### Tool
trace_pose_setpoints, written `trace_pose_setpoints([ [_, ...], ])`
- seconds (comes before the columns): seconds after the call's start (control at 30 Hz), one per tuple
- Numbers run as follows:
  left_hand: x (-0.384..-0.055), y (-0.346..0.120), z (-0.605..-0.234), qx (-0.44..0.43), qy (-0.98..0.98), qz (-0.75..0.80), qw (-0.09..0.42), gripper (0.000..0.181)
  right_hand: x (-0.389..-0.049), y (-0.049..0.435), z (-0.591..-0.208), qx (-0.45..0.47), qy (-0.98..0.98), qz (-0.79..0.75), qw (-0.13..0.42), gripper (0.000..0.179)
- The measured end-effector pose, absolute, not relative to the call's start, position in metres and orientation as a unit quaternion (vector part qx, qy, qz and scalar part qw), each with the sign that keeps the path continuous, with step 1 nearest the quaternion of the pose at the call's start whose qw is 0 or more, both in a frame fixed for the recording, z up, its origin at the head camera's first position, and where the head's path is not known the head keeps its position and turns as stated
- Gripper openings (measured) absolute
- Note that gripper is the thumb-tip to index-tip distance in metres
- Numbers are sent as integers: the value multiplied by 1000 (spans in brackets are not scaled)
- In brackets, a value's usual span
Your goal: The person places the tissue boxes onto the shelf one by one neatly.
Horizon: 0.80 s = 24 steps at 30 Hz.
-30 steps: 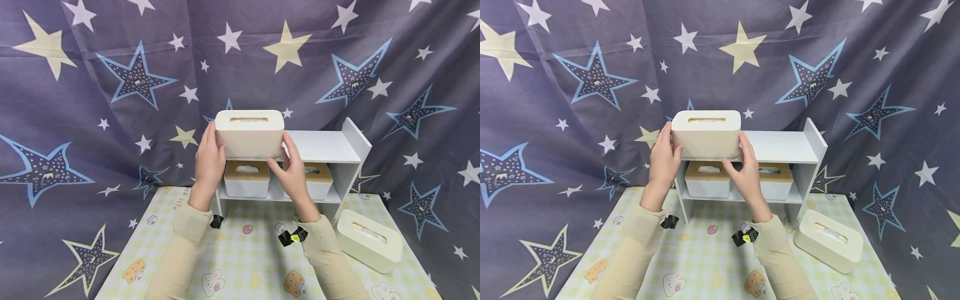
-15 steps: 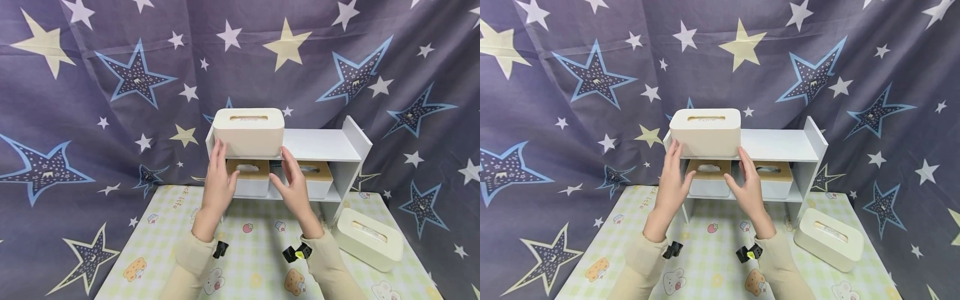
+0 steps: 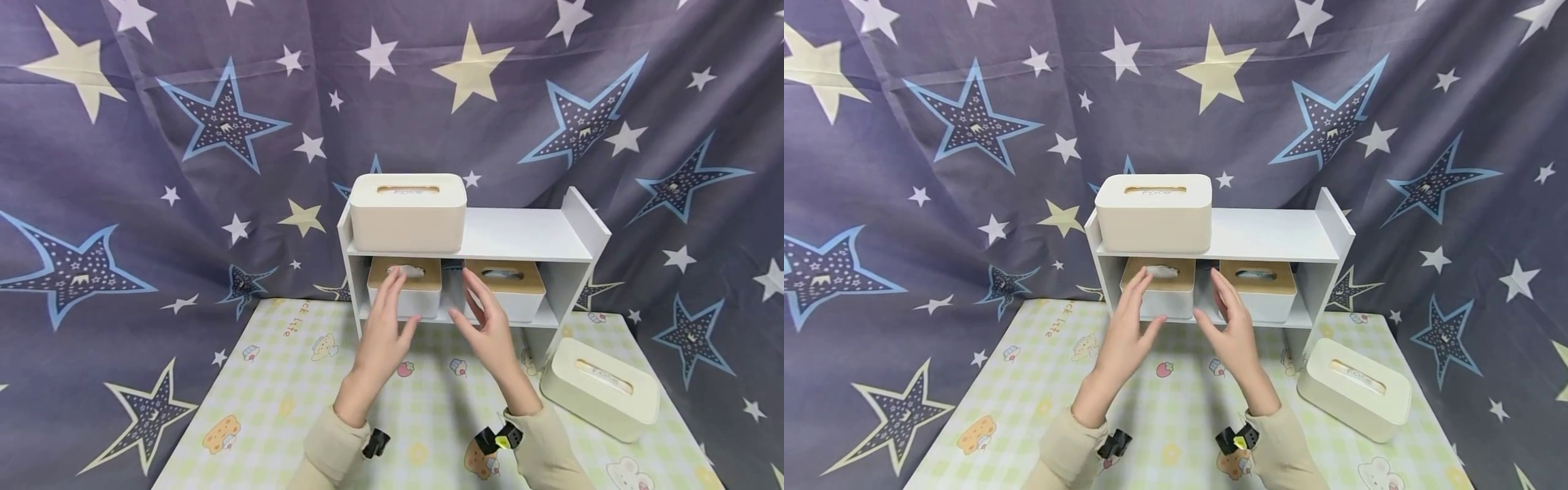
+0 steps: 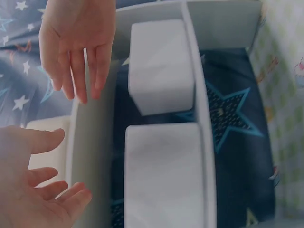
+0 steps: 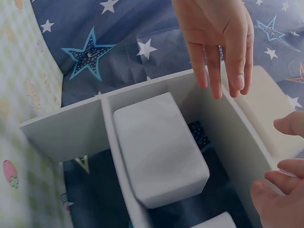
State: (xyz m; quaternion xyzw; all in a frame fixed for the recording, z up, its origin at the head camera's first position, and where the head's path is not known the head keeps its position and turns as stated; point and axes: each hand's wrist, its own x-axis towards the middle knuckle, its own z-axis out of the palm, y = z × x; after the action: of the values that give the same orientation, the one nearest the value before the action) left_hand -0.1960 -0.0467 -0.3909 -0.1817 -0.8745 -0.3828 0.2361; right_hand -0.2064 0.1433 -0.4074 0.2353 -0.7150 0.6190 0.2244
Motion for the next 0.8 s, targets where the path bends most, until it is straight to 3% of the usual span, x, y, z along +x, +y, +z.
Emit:
trace_pose_setpoints([
  [0.47, -193, -17, -435, -198, -880, -416, 116, 67, -188, 183, -450, 179, -755, 589, 227, 60],
  [0.8, -201, 10, -464, -214, -856, -467, 59, 51, -175, 225, -474, 124, -796, 551, 217, 60],
])
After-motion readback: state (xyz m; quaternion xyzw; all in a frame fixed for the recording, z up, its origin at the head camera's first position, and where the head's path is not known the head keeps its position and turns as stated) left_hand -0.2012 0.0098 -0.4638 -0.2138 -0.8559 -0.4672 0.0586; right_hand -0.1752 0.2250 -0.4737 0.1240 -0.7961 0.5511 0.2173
